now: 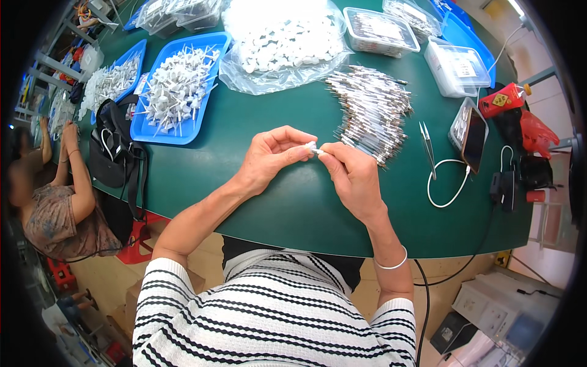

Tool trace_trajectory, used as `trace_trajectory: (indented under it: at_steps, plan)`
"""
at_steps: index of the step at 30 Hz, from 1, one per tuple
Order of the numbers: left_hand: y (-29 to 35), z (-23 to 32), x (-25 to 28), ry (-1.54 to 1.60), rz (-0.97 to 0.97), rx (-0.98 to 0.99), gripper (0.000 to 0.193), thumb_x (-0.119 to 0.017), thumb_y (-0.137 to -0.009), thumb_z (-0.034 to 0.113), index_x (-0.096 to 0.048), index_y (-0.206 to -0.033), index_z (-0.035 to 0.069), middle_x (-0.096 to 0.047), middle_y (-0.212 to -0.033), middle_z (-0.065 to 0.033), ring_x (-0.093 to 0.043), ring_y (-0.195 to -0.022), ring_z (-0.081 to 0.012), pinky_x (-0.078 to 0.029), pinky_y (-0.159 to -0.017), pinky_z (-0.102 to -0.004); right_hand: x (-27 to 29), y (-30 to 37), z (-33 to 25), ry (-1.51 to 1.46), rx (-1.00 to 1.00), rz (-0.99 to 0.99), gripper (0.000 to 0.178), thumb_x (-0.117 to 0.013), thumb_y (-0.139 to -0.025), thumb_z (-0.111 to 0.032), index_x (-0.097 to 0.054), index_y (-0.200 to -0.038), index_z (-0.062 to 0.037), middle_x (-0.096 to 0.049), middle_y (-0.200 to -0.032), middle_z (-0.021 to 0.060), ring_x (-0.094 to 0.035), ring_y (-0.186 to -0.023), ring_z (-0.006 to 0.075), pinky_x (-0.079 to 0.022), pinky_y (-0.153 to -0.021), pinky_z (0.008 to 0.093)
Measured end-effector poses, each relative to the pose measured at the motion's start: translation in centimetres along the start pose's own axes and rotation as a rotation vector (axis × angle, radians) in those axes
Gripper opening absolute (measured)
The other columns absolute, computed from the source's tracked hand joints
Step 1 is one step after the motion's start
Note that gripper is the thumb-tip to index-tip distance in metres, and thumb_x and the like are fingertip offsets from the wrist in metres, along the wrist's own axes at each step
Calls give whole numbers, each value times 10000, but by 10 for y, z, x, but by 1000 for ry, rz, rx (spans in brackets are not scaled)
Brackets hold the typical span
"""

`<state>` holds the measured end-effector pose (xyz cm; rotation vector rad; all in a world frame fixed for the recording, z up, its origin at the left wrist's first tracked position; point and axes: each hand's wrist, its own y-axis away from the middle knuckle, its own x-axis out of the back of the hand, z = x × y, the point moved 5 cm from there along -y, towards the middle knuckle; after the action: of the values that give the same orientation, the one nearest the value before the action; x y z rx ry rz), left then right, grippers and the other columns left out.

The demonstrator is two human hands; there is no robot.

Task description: The person sits at a green workbench and repeatedly picks up small white circular components and thin metal rods. They insert the rods into the components by hand and place the assembled units into a blue tray. The process is repetitive, with the person handling items one at a time.

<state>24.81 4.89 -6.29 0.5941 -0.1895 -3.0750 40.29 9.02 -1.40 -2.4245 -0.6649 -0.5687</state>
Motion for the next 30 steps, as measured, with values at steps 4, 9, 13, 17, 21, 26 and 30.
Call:
trace_trajectory:
  at_steps: [4,9,13,17,21,26,30]
  plan:
    - [1,3,-2,29,-4,0,188,-650,-874,54,-615,-1050,-2,-660,-950,-63,-617,-881,-101,-501,-821,-249,-1,0,-2,54,2,4,58,-638,-845,-85,-628,-853,-29,-589,-685,93,-542,-578,254,-431,-520,367]
    - [3,2,-2,36,15,-7,166,-665,-865,62,-598,-1009,11,-647,-944,-52,-613,-874,-96,-503,-814,-249,-4,3,-5,164,80,81,40,-645,-836,-75,-634,-848,-39,-581,-669,79,-518,-569,242,-417,-510,363]
    - [5,5,-5,53,-9,-46,150,-660,-868,54,-594,-997,12,-625,-933,-39,-605,-855,-95,-504,-792,-245,-6,5,3,-58,-41,57,54,-644,-850,-78,-638,-858,-26,-567,-659,76,-501,-562,219,-404,-512,342]
    - [7,5,-7,57,-4,-97,153,-654,-869,40,-592,-1005,8,-608,-944,-39,-595,-844,-90,-501,-772,-234,-13,8,7,-221,-116,92,79,-637,-870,-88,-638,-866,-9,-552,-653,78,-482,-552,198,-388,-512,324]
    - [8,10,-6,19,0,-143,166,-650,-867,26,-590,-1021,6,-602,-952,-38,-591,-851,-84,-498,-765,-223,-18,7,10,-293,-134,89,97,-643,-871,-100,-652,-899,-7,-571,-673,61,-490,-599,175,-392,-545,304]
    - [12,27,-13,-31,26,-209,179,-653,-850,-17,-595,-1019,0,-597,-948,-39,-583,-857,-78,-494,-758,-213,-9,0,14,-369,-132,-44,136,-638,-887,-129,-670,-934,-6,-605,-717,35,-495,-696,149,-403,-632,285]
    - [13,23,-15,-18,-52,-287,170,-653,-856,-1,-598,-1016,-15,-587,-970,-54,-591,-870,-104,-504,-773,-240,-13,7,20,-566,-234,-86,160,-631,-904,-149,-675,-951,-2,-620,-750,30,-523,-735,124,-425,-671,261]
